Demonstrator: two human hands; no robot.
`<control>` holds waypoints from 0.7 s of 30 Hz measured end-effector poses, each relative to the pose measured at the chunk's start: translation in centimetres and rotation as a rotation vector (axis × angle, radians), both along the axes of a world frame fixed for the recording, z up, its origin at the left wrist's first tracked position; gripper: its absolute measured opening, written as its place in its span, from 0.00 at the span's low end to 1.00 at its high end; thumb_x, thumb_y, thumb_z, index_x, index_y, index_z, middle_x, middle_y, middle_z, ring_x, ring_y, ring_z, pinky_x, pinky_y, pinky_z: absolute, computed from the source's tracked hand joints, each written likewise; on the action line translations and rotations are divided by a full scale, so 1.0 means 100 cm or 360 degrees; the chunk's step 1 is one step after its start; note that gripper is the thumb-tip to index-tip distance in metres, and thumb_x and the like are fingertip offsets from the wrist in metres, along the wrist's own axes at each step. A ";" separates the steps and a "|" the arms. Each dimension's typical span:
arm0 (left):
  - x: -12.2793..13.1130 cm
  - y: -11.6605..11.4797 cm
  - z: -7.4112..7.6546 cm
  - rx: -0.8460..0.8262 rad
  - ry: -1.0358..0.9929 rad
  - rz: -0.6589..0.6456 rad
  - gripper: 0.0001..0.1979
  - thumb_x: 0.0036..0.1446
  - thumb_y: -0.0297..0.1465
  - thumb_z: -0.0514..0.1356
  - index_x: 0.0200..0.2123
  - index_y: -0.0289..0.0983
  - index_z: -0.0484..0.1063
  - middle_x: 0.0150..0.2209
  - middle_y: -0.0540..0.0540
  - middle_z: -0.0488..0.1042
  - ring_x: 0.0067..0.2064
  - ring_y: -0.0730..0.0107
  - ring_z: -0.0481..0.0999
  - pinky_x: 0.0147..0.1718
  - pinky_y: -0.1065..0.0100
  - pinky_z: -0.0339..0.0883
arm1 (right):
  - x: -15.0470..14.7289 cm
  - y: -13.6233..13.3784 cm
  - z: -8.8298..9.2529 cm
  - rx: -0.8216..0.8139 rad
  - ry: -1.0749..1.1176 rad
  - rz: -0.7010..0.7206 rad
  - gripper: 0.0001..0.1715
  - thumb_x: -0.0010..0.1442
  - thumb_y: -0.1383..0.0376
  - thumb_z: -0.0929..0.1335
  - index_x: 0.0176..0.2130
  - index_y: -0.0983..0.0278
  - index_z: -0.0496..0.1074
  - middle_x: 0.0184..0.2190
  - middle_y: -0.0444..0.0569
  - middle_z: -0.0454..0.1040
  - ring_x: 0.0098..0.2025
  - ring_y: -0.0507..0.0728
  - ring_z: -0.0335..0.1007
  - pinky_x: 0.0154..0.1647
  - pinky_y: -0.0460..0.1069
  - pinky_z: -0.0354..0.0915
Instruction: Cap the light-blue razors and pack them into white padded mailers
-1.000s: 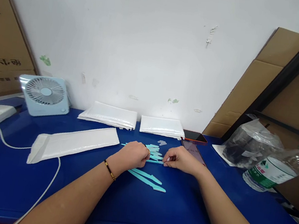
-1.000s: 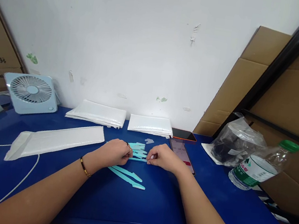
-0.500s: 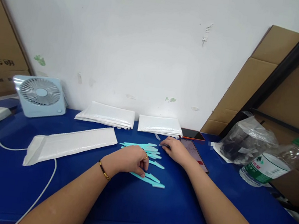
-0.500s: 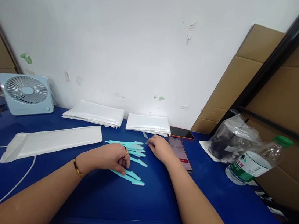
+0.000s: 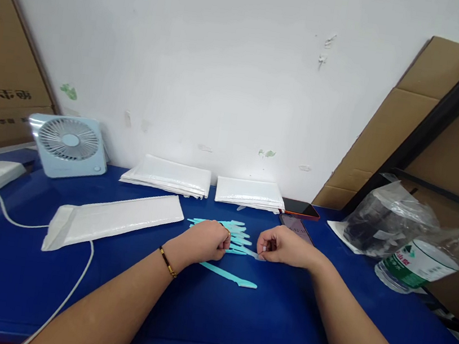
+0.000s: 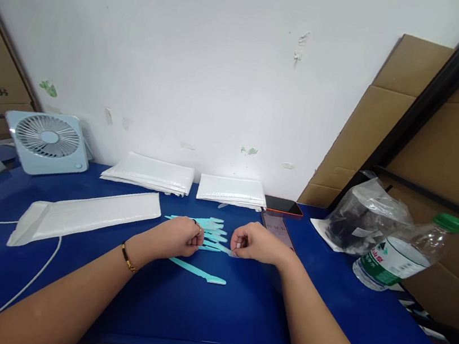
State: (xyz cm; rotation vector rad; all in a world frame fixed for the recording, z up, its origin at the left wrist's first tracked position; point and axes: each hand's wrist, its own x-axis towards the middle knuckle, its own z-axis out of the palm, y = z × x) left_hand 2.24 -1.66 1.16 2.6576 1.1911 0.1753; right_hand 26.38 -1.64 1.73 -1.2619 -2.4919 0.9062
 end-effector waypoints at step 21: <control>-0.001 0.000 0.003 0.0140 -0.0174 0.0008 0.08 0.50 0.32 0.58 0.35 0.40 0.72 0.34 0.49 0.73 0.36 0.68 0.71 0.30 0.72 0.59 | -0.023 0.018 -0.007 0.0689 0.0118 -0.0207 0.10 0.56 0.67 0.63 0.35 0.63 0.73 0.34 0.47 0.74 0.34 0.53 0.69 0.35 0.45 0.62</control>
